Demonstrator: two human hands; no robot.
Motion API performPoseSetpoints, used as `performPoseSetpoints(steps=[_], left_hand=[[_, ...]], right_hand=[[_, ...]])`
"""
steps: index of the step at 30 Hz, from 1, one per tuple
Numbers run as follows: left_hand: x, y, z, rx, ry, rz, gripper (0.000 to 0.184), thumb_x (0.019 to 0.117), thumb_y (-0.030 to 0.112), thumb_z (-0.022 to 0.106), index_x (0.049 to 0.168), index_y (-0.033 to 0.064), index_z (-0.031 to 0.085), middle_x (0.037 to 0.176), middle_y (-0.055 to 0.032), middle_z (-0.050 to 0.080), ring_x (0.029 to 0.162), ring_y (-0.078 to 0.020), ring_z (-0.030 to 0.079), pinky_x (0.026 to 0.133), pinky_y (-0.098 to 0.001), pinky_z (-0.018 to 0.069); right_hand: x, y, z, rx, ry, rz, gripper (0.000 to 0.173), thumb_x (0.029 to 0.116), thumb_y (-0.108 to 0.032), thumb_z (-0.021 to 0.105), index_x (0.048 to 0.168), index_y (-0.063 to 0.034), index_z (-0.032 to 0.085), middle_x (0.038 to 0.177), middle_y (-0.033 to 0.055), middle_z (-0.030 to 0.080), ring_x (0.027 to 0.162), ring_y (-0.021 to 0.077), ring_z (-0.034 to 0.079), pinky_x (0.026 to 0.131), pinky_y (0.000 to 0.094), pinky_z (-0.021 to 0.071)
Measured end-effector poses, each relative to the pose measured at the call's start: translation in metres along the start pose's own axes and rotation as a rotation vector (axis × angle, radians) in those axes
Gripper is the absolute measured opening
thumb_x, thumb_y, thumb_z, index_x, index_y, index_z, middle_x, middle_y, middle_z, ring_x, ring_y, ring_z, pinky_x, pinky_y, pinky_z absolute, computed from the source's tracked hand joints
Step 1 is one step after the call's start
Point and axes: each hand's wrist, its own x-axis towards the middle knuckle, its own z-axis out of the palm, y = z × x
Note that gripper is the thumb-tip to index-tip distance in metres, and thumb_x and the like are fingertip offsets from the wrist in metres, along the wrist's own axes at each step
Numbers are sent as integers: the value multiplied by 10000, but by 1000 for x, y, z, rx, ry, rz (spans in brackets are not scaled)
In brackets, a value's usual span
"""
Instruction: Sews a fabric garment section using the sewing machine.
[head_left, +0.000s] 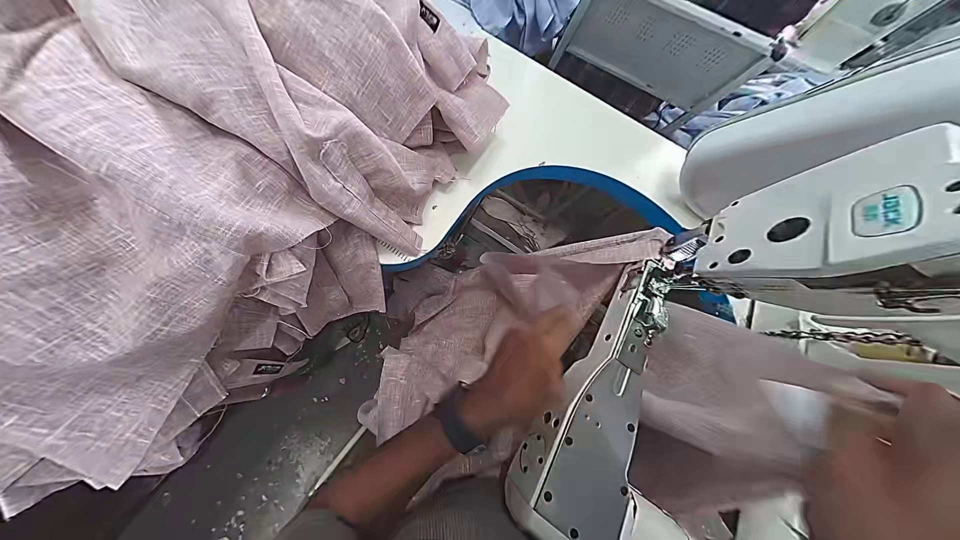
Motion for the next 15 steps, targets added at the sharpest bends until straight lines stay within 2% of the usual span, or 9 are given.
performPoseSetpoints(steps=[1,3,4,6,7,9,11,13,15], left_hand=[[-2,13,10,10,19,169,401,878,-113,583,1268,-65,665,1336,-198,665,1109,-304,717,883,-447,600],[-6,30,6,71,55,362,267,863,-106,608,1099,-34,710,1071,-173,719,745,-254,720,578,-373,573],[-13,32,-11,125,-3,320,321,876,-86,625,1181,-22,704,1029,-161,710,711,-257,705,561,-382,569],[-30,21,-45,216,-183,149,350,874,-56,665,1221,-12,686,990,-181,730,768,-325,726,652,-486,582],[-41,12,-58,195,-306,113,235,871,-54,680,1103,-22,687,902,-190,714,782,-342,714,704,-516,563],[-64,16,-59,34,-480,250,62,821,-34,758,865,-34,714,730,-165,679,698,-307,696,667,-483,560],[-60,41,-38,-131,-557,388,89,865,10,721,786,-26,700,659,-141,641,641,-288,665,603,-460,517],[-17,38,-16,-38,-356,319,111,908,55,696,868,-40,735,763,-174,697,738,-291,709,690,-455,564],[28,20,15,82,-211,91,232,993,94,602,1130,-78,675,1054,-241,698,979,-347,703,891,-491,556]], right_hand=[[-5,-23,24,-88,-122,-132,406,1012,-104,507,1293,189,530,1002,282,663,829,203,655,745,348,548],[-3,-38,59,-175,-264,-376,400,933,-191,512,1180,70,687,830,221,706,644,341,686,532,500,513],[5,-30,58,-210,-302,-406,326,941,-178,513,1080,30,723,830,221,704,673,409,692,538,571,509],[28,-5,36,-243,-286,-350,259,962,-85,518,1024,65,720,924,301,707,804,521,691,659,688,490],[32,4,31,-229,-235,-313,265,956,-84,511,1004,80,714,907,308,700,789,510,679,668,673,471],[22,8,40,-146,-198,-267,250,927,-47,514,992,96,707,911,295,708,797,464,691,695,643,498],[2,1,63,-98,-208,-274,245,908,-33,511,981,76,719,901,266,722,798,446,714,682,628,528],[-10,-8,75,-92,-221,-294,275,890,-79,503,1000,44,723,801,217,706,677,410,693,570,572,506],[-8,3,55,-99,-301,-188,399,880,-187,580,1195,42,669,734,138,637,596,319,603,538,506,467]])
